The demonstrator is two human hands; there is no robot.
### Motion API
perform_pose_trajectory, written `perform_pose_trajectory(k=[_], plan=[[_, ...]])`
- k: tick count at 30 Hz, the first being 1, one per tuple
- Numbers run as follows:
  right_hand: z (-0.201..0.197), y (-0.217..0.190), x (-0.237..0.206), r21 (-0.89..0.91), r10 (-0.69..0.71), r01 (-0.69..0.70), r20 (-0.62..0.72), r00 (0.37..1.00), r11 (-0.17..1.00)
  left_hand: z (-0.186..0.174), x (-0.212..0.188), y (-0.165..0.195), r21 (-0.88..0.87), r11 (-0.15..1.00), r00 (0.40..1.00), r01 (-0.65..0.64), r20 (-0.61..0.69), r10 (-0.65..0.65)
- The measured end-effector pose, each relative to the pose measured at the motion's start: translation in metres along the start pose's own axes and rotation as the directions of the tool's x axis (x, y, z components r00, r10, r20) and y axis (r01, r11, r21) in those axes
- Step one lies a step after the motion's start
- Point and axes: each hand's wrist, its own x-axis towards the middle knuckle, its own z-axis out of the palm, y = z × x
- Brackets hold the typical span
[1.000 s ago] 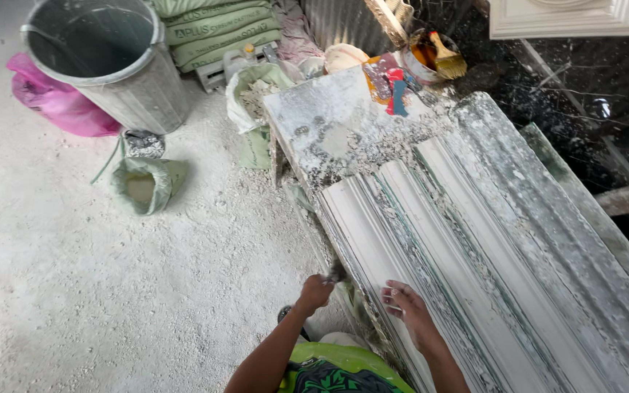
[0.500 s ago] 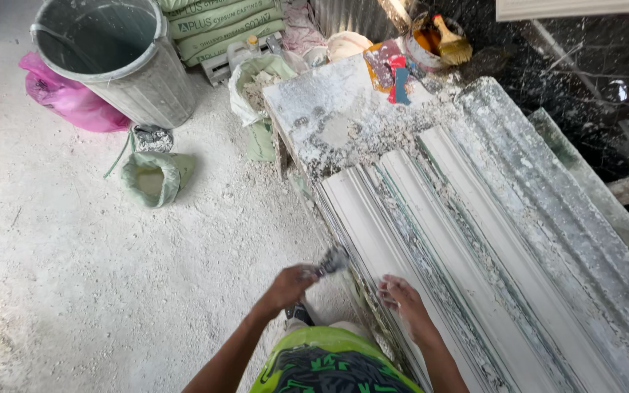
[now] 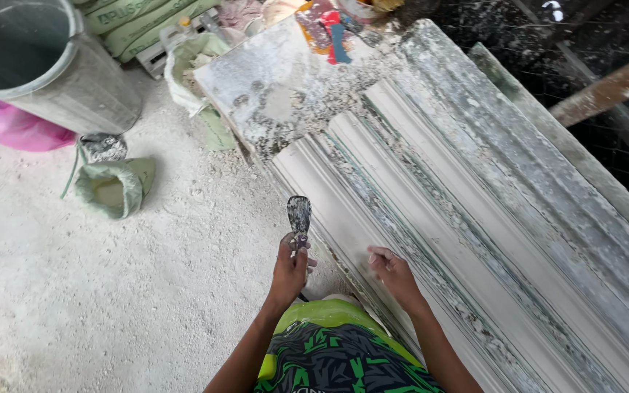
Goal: The person uses a small scraper to remove dried plaster residue from the grooves of decorative cornice moldings laid on a work surface, working along the lengths of the pieces and brushing debris away by hand as they go.
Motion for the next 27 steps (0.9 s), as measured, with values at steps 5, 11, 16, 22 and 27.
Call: perform_pose_trajectory(k=[5, 11, 16, 22, 27], plan=[[-0.017, -0.017, -0.032, -0.374, 0.322, -0.331, -0.090, 0.943, 0.866, 0.046, 0.006, 0.000, 0.236, 0.958, 0.983, -0.166, 0.115, 0.142], [-0.010, -0.050, -0.061, -0.160, 0.134, -0.119, 0.082, 0.988, 0.980, 0.126, -0.004, -0.010, 0.267, 0.952, 0.959, -0.149, 0.274, 0.073], [-0.035, -0.054, -0.082, -0.254, 0.002, -0.019, -0.066, 0.998, 0.967, 0.172, -0.025, -0.019, 0.184, 0.969, 0.946, -0.165, 0.309, 0.102], [-0.078, -0.039, -0.095, -0.340, -0.048, -0.008, -0.157, 0.986, 0.940, 0.189, -0.023, -0.009, 0.421, 0.888, 0.889, -0.187, 0.456, -0.028], [-0.102, -0.054, -0.070, -0.341, -0.115, 0.033, -0.225, 0.967, 0.940, 0.208, 0.014, 0.012, 0.577, 0.730, 0.850, -0.365, 0.527, 0.008]])
